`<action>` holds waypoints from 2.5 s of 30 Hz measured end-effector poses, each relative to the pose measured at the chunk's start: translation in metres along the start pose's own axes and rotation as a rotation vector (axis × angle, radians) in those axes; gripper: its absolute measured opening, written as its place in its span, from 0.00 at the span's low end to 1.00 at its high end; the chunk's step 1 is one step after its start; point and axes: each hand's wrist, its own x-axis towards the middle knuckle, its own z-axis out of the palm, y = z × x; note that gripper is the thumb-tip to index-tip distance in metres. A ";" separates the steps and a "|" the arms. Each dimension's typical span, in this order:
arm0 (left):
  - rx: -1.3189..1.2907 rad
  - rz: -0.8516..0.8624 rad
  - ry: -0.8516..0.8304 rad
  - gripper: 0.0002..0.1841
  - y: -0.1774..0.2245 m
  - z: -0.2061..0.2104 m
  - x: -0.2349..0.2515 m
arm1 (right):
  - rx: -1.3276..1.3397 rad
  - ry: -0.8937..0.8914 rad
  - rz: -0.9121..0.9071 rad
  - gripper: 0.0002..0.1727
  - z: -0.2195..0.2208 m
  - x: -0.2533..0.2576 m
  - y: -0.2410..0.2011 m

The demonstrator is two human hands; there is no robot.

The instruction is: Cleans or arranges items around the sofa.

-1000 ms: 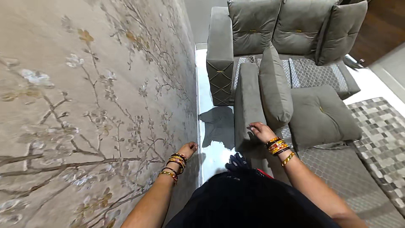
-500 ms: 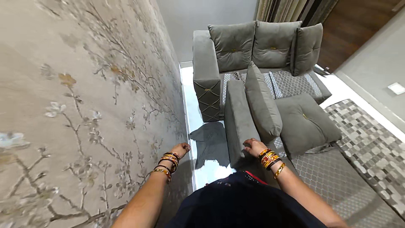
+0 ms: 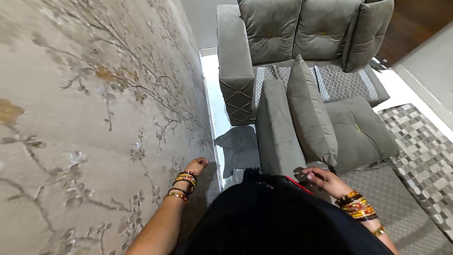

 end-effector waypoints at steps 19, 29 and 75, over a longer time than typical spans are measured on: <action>0.355 0.165 0.316 0.18 0.107 -0.135 0.008 | 0.518 0.251 -0.577 0.20 -0.069 -0.057 0.029; 0.379 0.095 0.042 0.18 0.101 -0.123 0.035 | 0.599 0.430 -0.517 0.18 -0.045 -0.099 0.034; 0.488 0.081 0.002 0.18 0.095 -0.110 0.035 | 0.401 0.207 -0.525 0.19 -0.049 0.048 -0.048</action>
